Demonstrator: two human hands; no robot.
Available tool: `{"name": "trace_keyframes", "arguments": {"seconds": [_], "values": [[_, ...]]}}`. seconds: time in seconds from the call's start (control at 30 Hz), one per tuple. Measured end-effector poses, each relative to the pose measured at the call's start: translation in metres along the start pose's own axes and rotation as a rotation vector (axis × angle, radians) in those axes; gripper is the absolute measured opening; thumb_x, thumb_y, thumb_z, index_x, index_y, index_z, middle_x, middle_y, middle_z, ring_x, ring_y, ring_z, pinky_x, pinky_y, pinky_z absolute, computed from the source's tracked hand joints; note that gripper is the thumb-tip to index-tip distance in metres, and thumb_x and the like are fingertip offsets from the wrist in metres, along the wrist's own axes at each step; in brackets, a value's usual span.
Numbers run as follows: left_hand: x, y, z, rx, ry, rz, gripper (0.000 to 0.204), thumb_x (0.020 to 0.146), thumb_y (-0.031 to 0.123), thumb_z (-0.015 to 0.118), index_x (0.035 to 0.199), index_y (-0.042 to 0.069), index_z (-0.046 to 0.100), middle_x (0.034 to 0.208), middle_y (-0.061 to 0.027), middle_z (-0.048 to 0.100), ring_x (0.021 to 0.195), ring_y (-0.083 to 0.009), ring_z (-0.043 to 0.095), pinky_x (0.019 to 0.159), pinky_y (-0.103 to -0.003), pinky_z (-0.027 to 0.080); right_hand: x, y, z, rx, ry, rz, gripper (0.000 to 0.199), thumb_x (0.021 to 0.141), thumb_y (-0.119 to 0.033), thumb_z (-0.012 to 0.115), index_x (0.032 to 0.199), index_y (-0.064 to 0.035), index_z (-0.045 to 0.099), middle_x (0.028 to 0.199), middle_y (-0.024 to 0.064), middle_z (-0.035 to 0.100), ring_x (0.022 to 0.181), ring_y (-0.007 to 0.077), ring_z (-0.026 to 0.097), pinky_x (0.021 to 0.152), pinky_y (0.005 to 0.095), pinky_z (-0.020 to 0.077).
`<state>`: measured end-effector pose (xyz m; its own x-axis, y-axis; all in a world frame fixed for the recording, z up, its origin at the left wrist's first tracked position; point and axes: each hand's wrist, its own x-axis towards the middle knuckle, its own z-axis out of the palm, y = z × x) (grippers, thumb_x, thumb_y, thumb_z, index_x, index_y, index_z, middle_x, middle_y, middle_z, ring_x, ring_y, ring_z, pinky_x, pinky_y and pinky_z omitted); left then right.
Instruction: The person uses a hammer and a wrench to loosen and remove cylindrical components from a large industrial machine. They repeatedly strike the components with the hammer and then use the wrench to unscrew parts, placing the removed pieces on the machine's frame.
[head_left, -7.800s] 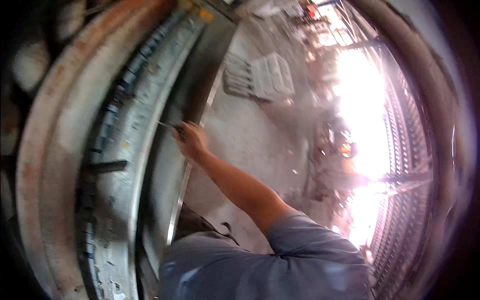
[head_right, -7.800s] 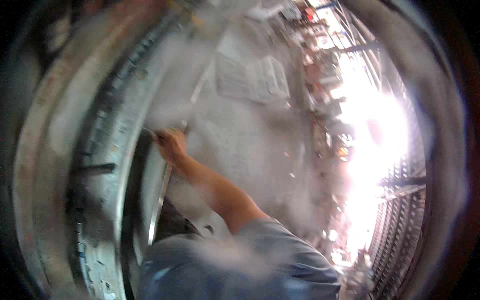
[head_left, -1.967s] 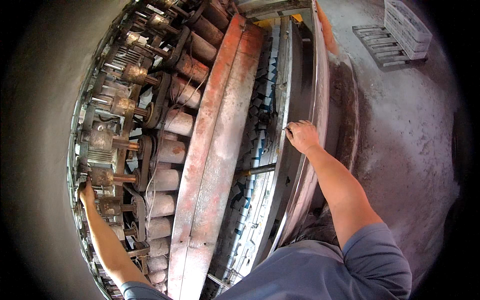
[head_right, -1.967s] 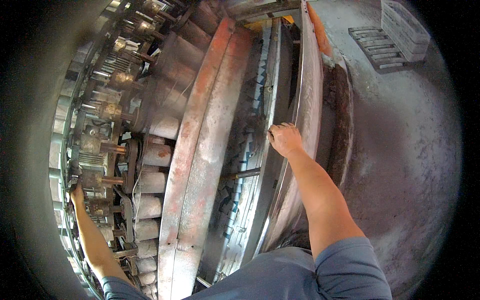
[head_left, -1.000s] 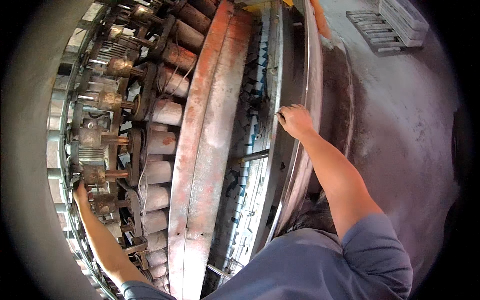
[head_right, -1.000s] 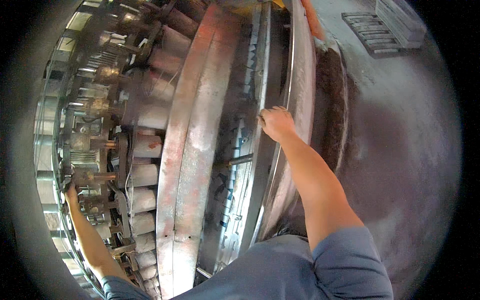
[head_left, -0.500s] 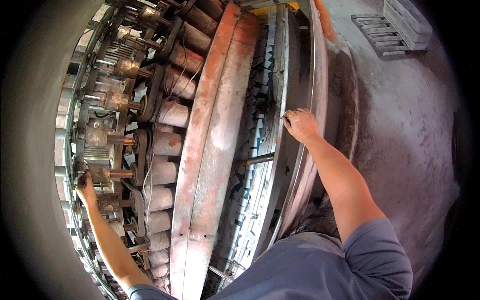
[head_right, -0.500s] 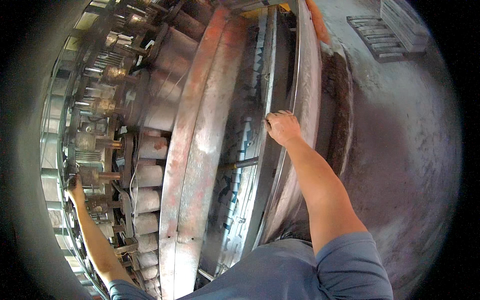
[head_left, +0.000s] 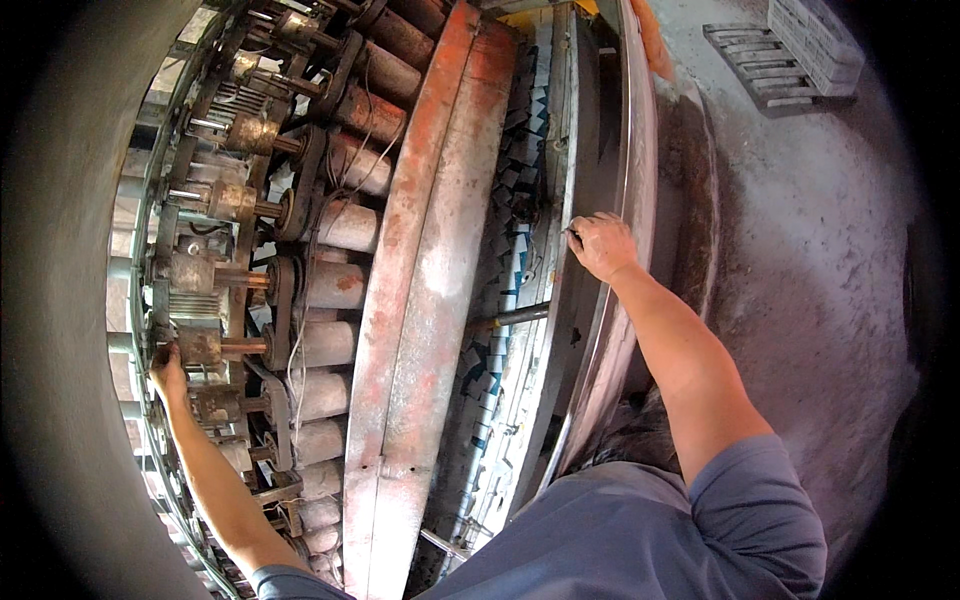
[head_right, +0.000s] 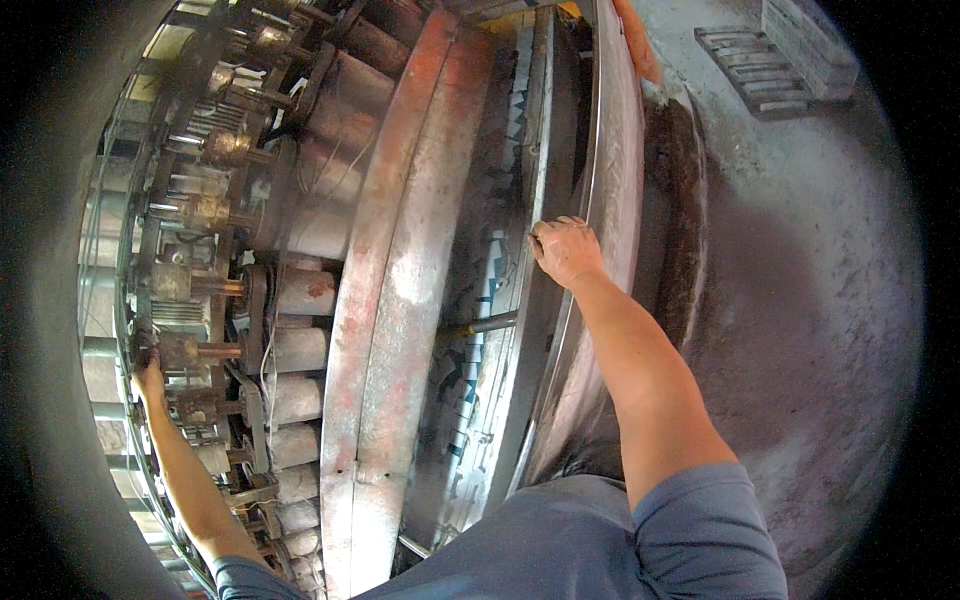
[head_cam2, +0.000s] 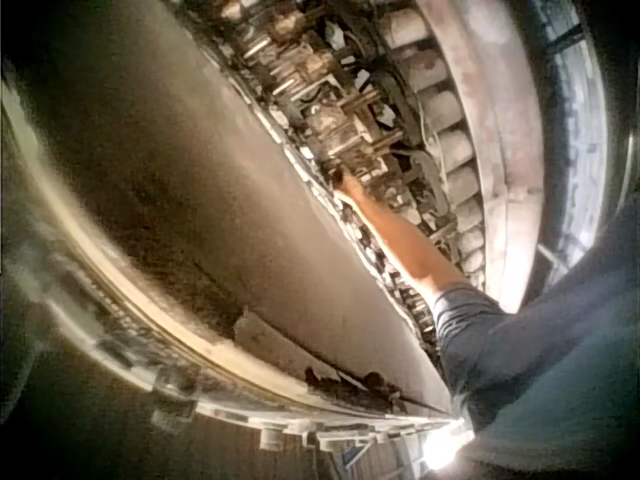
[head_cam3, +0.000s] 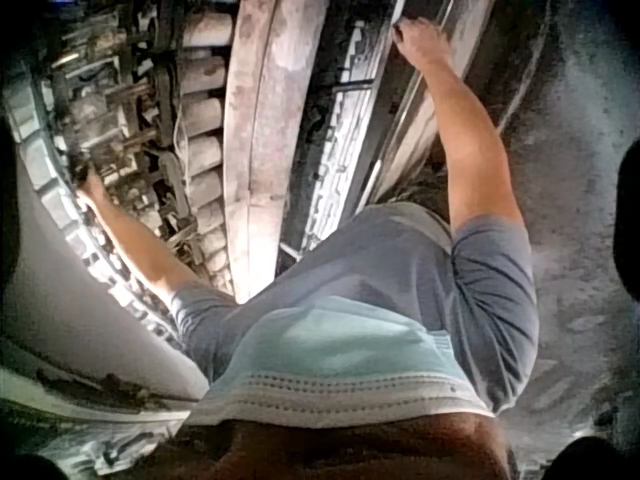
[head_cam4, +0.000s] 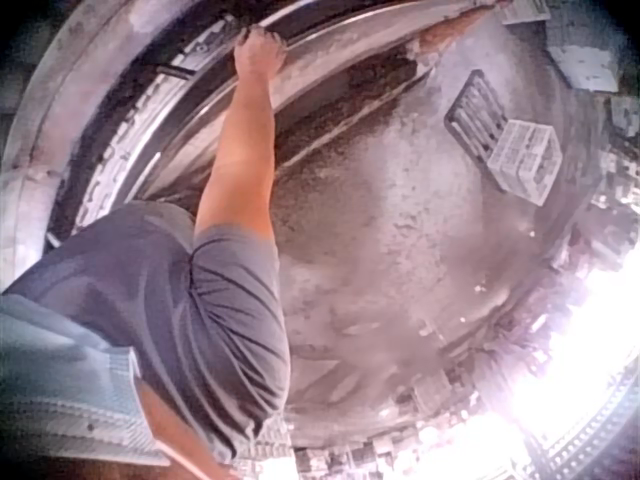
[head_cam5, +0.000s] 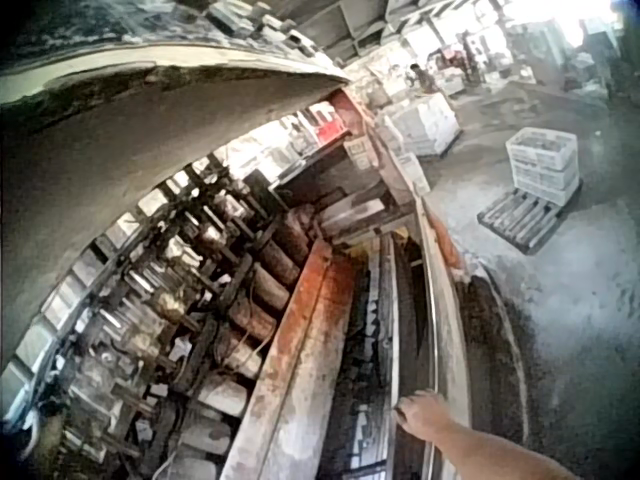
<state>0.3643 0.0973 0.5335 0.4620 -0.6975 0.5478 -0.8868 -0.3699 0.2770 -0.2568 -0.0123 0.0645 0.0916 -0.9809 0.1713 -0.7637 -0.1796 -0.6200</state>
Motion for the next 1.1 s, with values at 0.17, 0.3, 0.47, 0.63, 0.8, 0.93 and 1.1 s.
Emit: {"name": "trace_keyframes", "arguments": {"seconds": [0.17,0.3,0.47,0.63,0.8,0.93,1.1], "values": [[0.007,-0.004,0.005,-0.044,-0.004,0.028,0.031,0.088,0.015,0.067,0.115,-0.001,0.063,0.11,-0.0102,0.067,0.097,-0.0211,0.061,0.09,-0.034,0.045,0.0,0.005,0.007,0.001,0.015,-0.017,0.023,0.089,-0.031,0.058,0.087,-0.0096,0.068,0.088,0.0104,0.069,0.094,0.0288,0.064,0.095,0.0439,0.0459],[0.002,0.003,0.006,0.034,0.041,0.096,0.028,0.089,0.017,0.067,0.109,-0.002,0.064,0.106,-0.0108,0.068,0.095,-0.0221,0.061,0.089,-0.035,0.045,0.0,0.005,0.008,0.002,0.033,-0.029,0.023,0.089,-0.03,0.059,0.088,-0.0095,0.068,0.088,0.0108,0.069,0.094,0.0295,0.064,0.095,0.0441,0.046],[-0.007,0.032,0.012,0.244,0.024,0.013,0.037,0.089,0.022,0.068,0.115,-0.004,0.063,0.111,-0.0128,0.068,0.098,-0.0232,0.062,0.089,-0.036,0.045,0.003,0.005,0.002,-0.012,0.013,0.001,0.023,0.09,-0.029,0.058,0.091,-0.0087,0.068,0.095,0.013,0.069,0.101,0.0316,0.062,0.097,0.045,0.0452],[0.011,-0.006,0.006,0.053,-0.013,0.016,0.043,0.089,0.025,0.069,0.119,-0.004,0.061,0.119,-0.0142,0.065,0.104,-0.0265,0.06,0.093,-0.037,0.044,0.002,0.007,0.005,0.012,-0.049,0.005,0.024,0.09,-0.029,0.058,0.096,-0.0085,0.068,0.099,0.0131,0.069,0.105,0.0323,0.061,0.098,0.0462,0.0444],[0.029,-0.034,-0.001,-0.002,0.071,-0.041,0.053,0.087,0.024,0.071,0.128,-0.006,0.053,0.127,-0.0147,0.059,0.11,-0.0249,0.058,0.094,-0.038,0.044,-0.002,0.01,0.007,0.108,0.001,-0.018,0.023,0.089,-0.028,0.058,0.096,-0.0089,0.068,0.096,0.0124,0.069,0.102,0.0305,0.062,0.096,0.0459,0.0452],[0.029,-0.012,0.0,0.069,0.052,-0.012,0.06,0.089,0.028,0.068,0.134,-0.006,0.047,0.137,-0.0151,0.053,0.121,-0.029,0.051,0.104,-0.037,0.037,-0.001,0.014,0.006,0.148,0.058,-0.033,0.019,0.088,-0.026,0.059,0.087,-0.0091,0.067,0.088,0.012,0.069,0.094,0.0296,0.064,0.088,0.0446,0.0487],[0.036,0.014,-0.01,0.771,-0.193,0.162,0.048,0.098,0.031,0.049,0.132,-0.003,0.05,0.134,-0.0218,0.054,0.121,-0.0382,0.051,0.103,-0.041,0.038,0.0,0.018,0.011,0.216,0.047,-0.086,0.017,0.087,-0.025,0.058,0.085,-0.0102,0.067,0.087,0.0095,0.069,0.094,0.0287,0.064,0.087,0.0431,0.049]]}}
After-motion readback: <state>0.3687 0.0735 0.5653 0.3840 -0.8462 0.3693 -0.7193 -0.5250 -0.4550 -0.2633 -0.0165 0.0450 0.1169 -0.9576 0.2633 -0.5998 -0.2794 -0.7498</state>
